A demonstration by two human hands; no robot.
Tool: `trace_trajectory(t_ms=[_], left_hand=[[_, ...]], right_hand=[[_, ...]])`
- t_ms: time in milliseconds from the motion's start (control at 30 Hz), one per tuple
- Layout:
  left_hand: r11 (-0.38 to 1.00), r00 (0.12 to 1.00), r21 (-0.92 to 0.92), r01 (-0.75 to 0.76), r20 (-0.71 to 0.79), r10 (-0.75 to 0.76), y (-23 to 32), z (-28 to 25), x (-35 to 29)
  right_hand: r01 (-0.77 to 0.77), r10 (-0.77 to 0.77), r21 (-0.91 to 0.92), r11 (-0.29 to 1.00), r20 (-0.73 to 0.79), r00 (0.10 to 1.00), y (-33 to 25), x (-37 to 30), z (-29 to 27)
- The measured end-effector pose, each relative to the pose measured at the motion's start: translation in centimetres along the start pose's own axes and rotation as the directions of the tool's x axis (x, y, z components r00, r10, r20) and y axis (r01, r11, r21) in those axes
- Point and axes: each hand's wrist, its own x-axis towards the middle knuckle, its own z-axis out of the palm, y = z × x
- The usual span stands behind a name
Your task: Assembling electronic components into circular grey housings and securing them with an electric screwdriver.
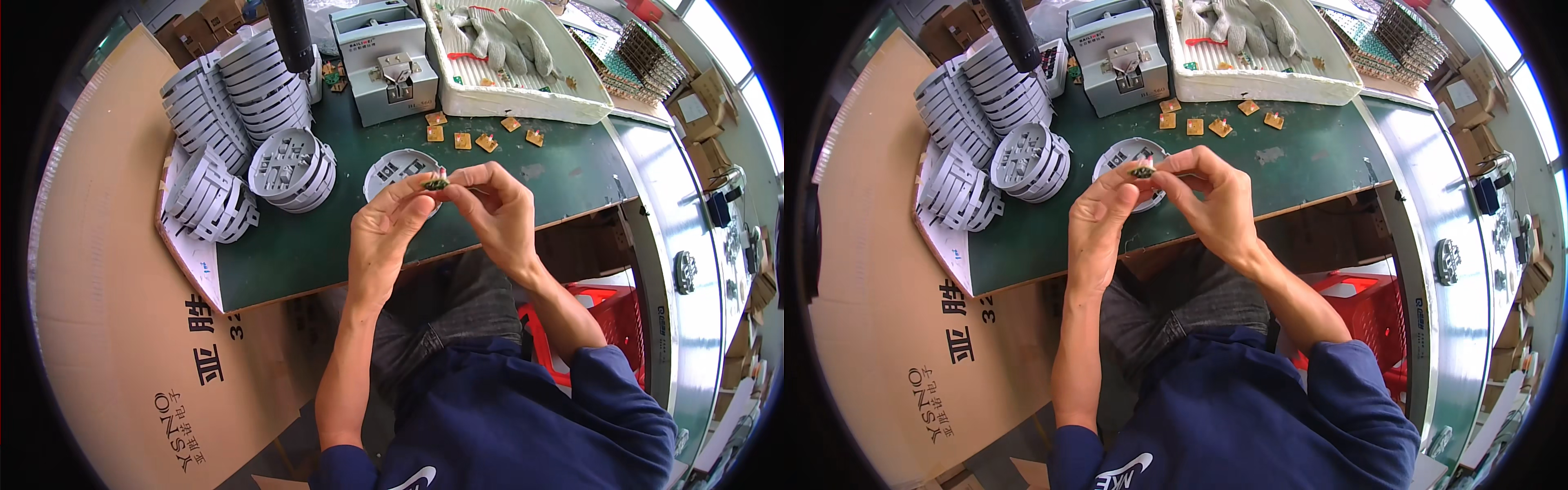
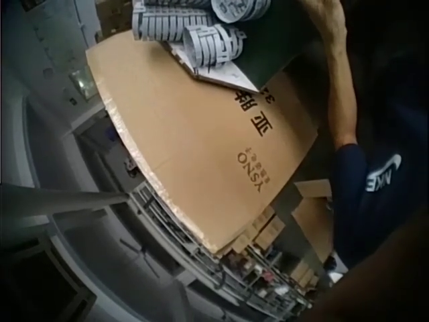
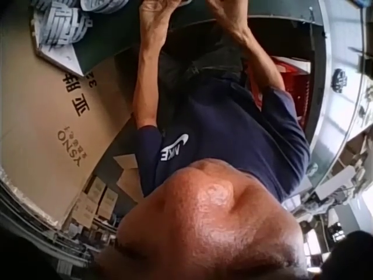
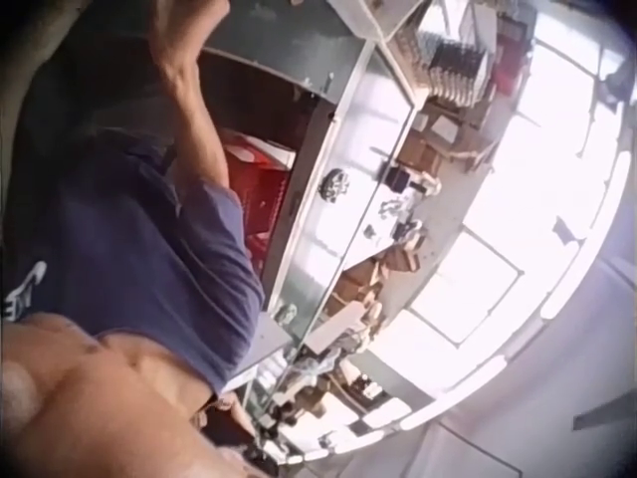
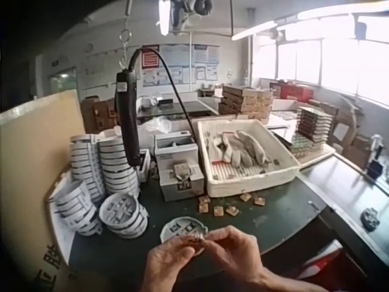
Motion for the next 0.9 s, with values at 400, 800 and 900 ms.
trace_trajectory(t_ms=[400,800,900], left_hand=[[0.752,0.998,0.659,0.001,0.046,-0.042,3.4,-1.6,0.3],[0.690,0.933,0.645,-0.330,0.112,0.341,1.4,-0.5,-0.2],[0.566,0.891,0.725,-0.392,0.146,0.430,1.1,0.1,-0.1]], right_hand=[[0.615,-0.342,-0.502,0.608,0.534,0.774,-3.1,2.3,-1.8],[-0.170,0.096,0.198,0.965,0.337,0.937,-2.0,1.6,-2.1],[-0.133,0.066,0.185,0.974,0.330,0.942,-1.5,1.0,-2.4]])
